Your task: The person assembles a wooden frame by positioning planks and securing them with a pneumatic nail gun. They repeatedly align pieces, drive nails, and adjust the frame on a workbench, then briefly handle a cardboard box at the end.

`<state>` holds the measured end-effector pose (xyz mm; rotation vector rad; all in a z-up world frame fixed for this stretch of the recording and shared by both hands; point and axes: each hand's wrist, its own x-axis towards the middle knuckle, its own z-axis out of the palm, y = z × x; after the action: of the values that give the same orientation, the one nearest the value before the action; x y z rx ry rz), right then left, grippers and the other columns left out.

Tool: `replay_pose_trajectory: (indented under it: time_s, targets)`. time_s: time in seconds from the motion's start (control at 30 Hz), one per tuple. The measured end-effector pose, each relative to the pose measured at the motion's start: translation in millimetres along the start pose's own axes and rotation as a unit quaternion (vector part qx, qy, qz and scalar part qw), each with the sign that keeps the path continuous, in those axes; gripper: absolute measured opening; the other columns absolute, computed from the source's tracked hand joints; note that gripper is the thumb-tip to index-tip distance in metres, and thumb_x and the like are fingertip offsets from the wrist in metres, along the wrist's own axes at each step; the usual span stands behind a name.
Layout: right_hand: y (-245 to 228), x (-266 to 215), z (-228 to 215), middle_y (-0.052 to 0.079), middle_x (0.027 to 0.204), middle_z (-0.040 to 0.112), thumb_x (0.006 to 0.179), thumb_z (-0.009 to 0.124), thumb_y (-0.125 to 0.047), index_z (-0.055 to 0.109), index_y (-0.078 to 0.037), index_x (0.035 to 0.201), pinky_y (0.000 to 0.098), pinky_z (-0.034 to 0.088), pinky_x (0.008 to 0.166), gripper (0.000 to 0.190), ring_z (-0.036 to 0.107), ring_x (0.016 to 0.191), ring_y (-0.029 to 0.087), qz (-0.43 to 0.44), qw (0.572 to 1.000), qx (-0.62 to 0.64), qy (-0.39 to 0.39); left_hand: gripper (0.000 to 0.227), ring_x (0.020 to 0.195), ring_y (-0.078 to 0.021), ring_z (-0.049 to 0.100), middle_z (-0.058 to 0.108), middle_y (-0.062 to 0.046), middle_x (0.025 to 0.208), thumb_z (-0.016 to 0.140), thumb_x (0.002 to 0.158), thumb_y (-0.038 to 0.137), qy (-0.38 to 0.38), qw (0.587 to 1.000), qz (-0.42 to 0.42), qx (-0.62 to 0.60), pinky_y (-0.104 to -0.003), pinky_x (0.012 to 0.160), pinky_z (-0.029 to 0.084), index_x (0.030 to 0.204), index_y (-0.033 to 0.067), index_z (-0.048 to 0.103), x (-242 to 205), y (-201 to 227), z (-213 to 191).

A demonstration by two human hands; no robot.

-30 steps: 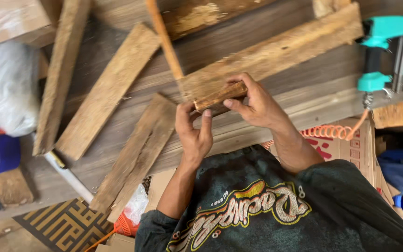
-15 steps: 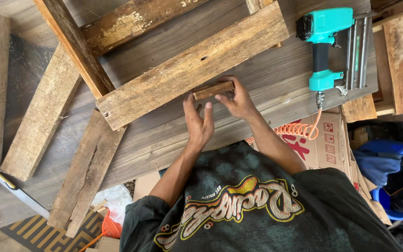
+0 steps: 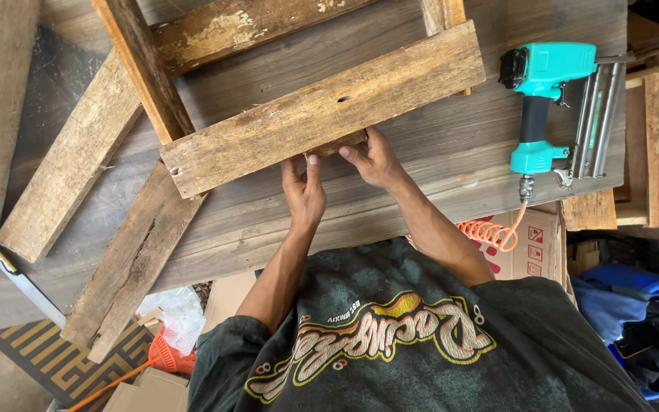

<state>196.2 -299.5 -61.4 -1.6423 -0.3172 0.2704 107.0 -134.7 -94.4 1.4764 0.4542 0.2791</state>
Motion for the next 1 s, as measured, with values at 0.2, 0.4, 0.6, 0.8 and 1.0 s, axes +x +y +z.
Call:
replay_pose_trajectory:
  time_s: [0.2, 0.4, 0.6, 0.8, 1.0]
  targets:
    - [0.8, 11.6, -11.6, 0.019, 0.109, 0.06, 0.097, 0.074, -0.018, 0.054, 0.006, 0.132, 0.0502, 0.058, 0.084, 0.047, 0.064, 0.107, 0.03, -0.037, 0.998, -0.006, -0.059, 0.028, 0.118, -0.0178, 0.06, 0.06, -0.007, 0.12, 0.069, 0.101, 0.016, -0.008, 0.999, -0.02, -0.046, -0.046, 0.094, 0.058, 0.127, 0.0083, 0.066, 9.8, 19.6, -2.9]
    - [67.9, 11.9, -33.9, 0.012, 0.102, 0.062, 0.091, 0.081, -0.017, 0.058, 0.002, 0.127, 0.0437, 0.057, 0.084, 0.047, 0.064, 0.097, 0.023, -0.028, 0.997, 0.042, -0.055, 0.04, 0.109, -0.0152, 0.066, 0.067, -0.004, 0.117, 0.082, 0.087, 0.002, -0.035, 0.987, -0.048, -0.151, -0.039, 0.095, 0.059, 0.125, 0.007, 0.07, 30.1, 32.8, -5.0]
    - [-42.8, 20.0, -28.0, 0.01, 0.091, 0.067, 0.091, 0.078, -0.007, 0.069, 0.004, 0.111, 0.0317, 0.06, 0.077, 0.024, 0.067, 0.091, 0.013, -0.004, 0.997, 0.074, -0.029, 0.038, 0.107, -0.0137, 0.065, 0.071, -0.004, 0.116, 0.082, 0.086, 0.002, -0.04, 0.984, -0.067, -0.157, -0.036, 0.097, 0.058, 0.123, 0.0082, 0.072, 32.7, 50.2, -6.0]
    - [84.7, 5.0, -59.3, 0.017, 0.108, 0.069, 0.09, 0.078, -0.003, 0.068, 0.007, 0.121, 0.0374, 0.061, 0.086, 0.034, 0.066, 0.107, 0.022, 0.026, 0.995, 0.091, -0.015, 0.045, 0.107, -0.0157, 0.065, 0.071, -0.007, 0.118, 0.085, 0.083, 0.001, -0.043, 0.983, -0.074, -0.16, -0.038, 0.1, 0.056, 0.126, 0.0058, 0.071, 32.2, 55.4, -4.4]
    - [-1.3, 17.8, -35.2, 0.015, 0.117, 0.069, 0.09, 0.077, -0.001, 0.065, 0.003, 0.126, 0.038, 0.061, 0.091, 0.039, 0.066, 0.114, 0.023, 0.022, 0.99, 0.138, -0.008, 0.047, 0.108, -0.0173, 0.066, 0.071, -0.008, 0.118, 0.085, 0.083, -0.001, -0.035, 0.982, -0.071, -0.171, -0.039, 0.1, 0.057, 0.126, 0.0045, 0.07, 35.3, 47.2, -0.7]
